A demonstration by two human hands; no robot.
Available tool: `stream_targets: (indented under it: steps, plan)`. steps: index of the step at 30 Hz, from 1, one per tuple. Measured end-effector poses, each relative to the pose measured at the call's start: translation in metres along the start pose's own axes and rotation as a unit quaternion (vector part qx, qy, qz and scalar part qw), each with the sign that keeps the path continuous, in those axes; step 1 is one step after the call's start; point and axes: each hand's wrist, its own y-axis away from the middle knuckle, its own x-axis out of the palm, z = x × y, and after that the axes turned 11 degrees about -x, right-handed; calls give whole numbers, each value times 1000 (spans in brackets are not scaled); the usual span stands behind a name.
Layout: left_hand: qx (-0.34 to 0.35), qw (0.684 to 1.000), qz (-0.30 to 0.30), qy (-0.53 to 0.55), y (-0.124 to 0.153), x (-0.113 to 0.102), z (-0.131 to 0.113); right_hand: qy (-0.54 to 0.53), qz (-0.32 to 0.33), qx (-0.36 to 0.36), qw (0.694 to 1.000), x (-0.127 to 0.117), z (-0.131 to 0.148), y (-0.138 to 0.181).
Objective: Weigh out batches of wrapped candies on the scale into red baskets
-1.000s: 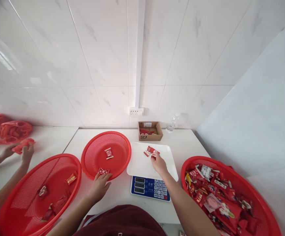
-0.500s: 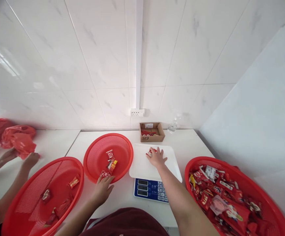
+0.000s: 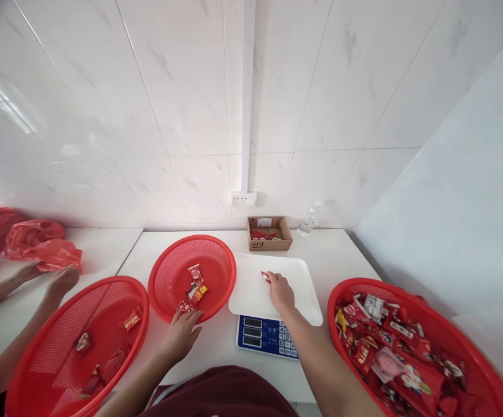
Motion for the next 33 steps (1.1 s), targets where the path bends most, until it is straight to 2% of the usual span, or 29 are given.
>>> stream_targets:
  steps: [2,4,7,10,11,13,17,22,25,28,33]
  plan:
    - [-1,1000,2,-3,0,-1,-1,-142,-6,72,987,0,10,-6]
    - [-4,1000,5,-6,0,-2,-1,-232,11,106,967,3,29,-13]
    - [-4,1000,7,-13,0,-1,-1,-344,59,71,934,8,66,-18]
    - [1,1000,4,-12,0,1,2,-483,116,25,868,8,99,-14]
    - [3,1000,2,-10,0,2,3,-497,129,20,858,7,105,-11]
    - [8,1000,-4,-6,1,3,6,-479,147,18,865,4,112,-5]
    - [31,999,-10,0,0,3,11,-443,189,20,876,-5,102,15]
    - [50,999,-1,-22,-7,-3,14,-438,200,62,874,-18,68,57]
    - [16,999,-2,-48,-22,-10,12,-435,169,119,876,-27,44,85]
    - [-36,997,-15,-62,-48,-18,9,-435,126,168,876,-36,28,106]
    - [-125,990,-37,-59,-99,-37,16,-444,83,212,867,-40,26,123]
